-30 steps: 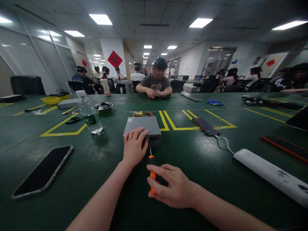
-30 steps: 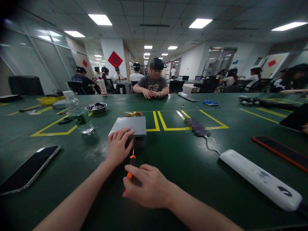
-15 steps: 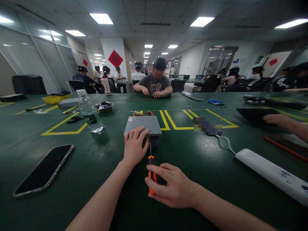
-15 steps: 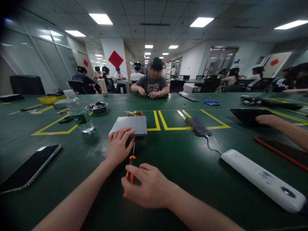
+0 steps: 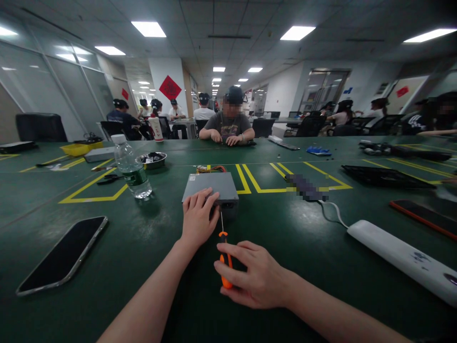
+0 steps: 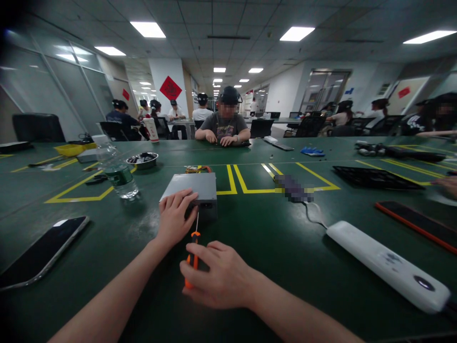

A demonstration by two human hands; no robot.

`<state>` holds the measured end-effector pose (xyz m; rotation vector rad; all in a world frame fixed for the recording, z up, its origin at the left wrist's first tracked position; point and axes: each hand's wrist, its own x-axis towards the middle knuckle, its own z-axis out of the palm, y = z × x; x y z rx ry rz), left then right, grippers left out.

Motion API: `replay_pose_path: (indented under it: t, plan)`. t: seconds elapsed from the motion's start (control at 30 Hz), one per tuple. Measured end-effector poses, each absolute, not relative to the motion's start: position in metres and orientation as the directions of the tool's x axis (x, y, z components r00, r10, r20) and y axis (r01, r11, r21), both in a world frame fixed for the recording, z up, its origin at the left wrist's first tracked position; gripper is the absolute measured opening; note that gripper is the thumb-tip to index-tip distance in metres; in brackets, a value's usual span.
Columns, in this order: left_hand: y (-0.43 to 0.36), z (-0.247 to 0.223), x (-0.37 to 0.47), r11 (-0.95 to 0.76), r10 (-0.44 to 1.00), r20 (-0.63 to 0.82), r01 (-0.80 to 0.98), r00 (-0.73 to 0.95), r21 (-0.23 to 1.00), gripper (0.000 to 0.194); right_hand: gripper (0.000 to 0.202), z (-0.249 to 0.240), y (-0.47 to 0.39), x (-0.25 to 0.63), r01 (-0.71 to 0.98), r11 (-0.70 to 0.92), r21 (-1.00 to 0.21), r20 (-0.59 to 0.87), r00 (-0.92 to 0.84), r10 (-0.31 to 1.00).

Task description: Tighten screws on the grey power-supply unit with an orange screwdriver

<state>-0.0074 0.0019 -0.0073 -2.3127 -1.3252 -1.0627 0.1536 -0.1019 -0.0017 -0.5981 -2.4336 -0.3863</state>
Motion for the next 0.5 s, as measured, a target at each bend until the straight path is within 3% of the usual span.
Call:
replay_pose_path:
  t: [0.2, 0.33, 0.5]
  plan:
    - [0.0018, -0.0063, -0.0076, -0.549, 0.626, 0.713, 0.828, 0.316, 0.115, 0.031, 0.024, -0.0044, -0.0997, 0.1556, 0.502, 0.862, 0.068, 0.703, -0.637, 0.316]
    - [0.0015, -0.0067, -0.007, -0.545, 0.627, 0.712, 0.831, 0.317, 0.11, 0.031, 0.03, -0.0028, -0.1014, 0.1542, 0.511, 0.857, 0.06, 0.622, -0.691, 0.369]
    - [0.0019, -0.0076, -0.0073, -0.543, 0.628, 0.711, 0.832, 0.315, 0.112, 0.031, 0.028, 0.0011, -0.1032, 0.153, 0.498, 0.857, 0.133, 0.583, -0.738, 0.338]
